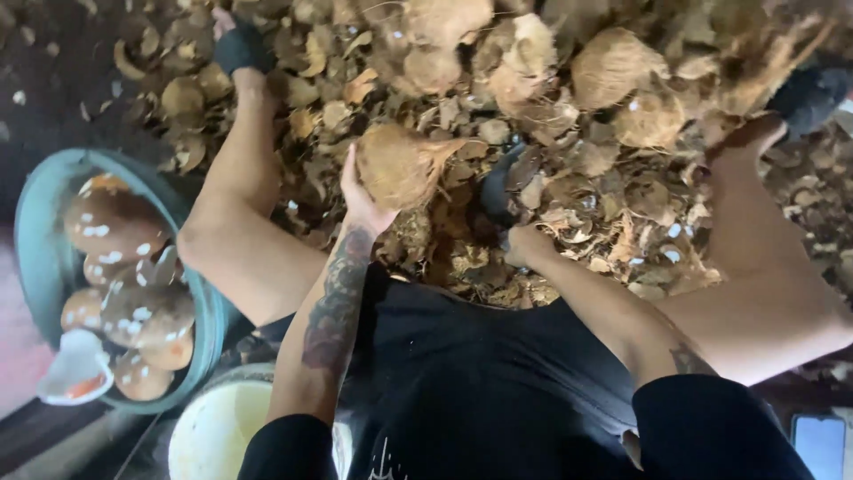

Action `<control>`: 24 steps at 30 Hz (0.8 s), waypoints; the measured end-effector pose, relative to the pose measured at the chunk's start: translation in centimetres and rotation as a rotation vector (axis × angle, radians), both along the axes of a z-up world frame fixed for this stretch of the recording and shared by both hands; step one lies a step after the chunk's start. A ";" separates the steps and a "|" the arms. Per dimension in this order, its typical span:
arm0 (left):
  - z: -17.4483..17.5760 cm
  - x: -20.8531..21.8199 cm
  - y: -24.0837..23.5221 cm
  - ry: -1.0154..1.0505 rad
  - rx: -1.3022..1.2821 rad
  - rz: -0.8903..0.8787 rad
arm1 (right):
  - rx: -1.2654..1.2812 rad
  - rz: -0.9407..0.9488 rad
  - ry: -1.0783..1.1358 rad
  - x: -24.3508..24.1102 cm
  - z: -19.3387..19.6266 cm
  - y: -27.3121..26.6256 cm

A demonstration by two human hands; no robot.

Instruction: The person sits on the ground and uses a curved knife to peel the husk off coconuts. They drain coconut water into a bucket, continue peeling until the shell is exposed, then crack the coconut and place the halves into a nearby container.

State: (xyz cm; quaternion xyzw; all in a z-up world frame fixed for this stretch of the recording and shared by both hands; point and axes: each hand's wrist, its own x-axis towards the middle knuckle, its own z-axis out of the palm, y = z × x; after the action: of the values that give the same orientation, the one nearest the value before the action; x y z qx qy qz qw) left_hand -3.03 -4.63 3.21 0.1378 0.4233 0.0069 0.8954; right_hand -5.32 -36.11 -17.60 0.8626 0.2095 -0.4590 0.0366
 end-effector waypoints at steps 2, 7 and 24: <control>0.5 0.0 -0.4 0.001 -0.011 0.011 | 0.029 -0.348 0.058 0.2 2.8 0.1; 3.4 0.5 -0.2 -0.149 -0.077 0.063 | 0.238 -0.761 0.054 1.6 12.0 1.3; -3.4 -1.1 2.0 -0.182 0.024 -0.255 | 1.858 -0.657 0.191 -2.0 39.9 4.2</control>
State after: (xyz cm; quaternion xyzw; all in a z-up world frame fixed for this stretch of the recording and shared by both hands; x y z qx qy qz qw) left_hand -4.17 -2.66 -0.22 0.1999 0.3193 -0.0895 0.9220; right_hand -7.29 -31.86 22.34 0.5231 0.2388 -0.1673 -0.8009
